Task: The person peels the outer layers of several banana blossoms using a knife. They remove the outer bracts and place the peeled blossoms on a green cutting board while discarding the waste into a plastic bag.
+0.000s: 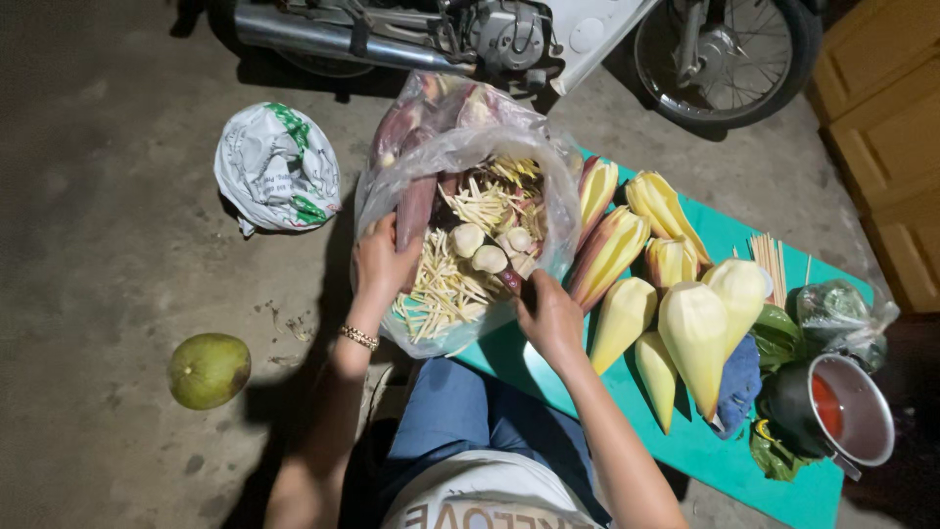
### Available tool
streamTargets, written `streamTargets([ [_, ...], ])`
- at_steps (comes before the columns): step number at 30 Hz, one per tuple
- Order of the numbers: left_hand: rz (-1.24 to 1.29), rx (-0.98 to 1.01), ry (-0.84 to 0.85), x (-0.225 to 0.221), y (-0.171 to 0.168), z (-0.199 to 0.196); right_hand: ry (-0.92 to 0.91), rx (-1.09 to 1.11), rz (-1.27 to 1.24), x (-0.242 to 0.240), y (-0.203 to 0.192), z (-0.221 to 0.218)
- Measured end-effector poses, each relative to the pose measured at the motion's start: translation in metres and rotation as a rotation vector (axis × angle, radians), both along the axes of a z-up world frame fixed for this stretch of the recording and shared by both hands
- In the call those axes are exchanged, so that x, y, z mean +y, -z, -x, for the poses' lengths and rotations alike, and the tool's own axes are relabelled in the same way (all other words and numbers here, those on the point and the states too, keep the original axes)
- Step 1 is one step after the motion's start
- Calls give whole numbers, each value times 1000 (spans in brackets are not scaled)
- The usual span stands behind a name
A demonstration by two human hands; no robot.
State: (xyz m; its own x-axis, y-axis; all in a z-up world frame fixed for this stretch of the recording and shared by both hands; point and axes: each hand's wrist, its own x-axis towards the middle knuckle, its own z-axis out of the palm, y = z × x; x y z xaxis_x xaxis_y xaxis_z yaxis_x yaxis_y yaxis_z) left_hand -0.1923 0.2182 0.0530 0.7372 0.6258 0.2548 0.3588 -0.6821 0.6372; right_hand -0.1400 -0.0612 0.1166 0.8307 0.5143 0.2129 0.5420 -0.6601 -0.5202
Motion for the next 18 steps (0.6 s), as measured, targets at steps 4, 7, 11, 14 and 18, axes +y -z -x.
streamTargets([
  [4, 270, -51, 96, 21, -15, -10, -11, -62, 63, 17, -3, -4],
  [7, 427, -218, 134, 4, -23, -15, -26, -96, 164, 45, -5, -19],
  [11, 205, -313, 160, -34, -20, -10, -59, -176, 176, 81, 8, -37],
  [14, 44, -428, 206, -54, -12, -12, -49, -166, 226, 91, 17, -49],
  [18, 17, -327, 186, -46, 2, -24, -69, -160, 207, 87, 21, -49],
])
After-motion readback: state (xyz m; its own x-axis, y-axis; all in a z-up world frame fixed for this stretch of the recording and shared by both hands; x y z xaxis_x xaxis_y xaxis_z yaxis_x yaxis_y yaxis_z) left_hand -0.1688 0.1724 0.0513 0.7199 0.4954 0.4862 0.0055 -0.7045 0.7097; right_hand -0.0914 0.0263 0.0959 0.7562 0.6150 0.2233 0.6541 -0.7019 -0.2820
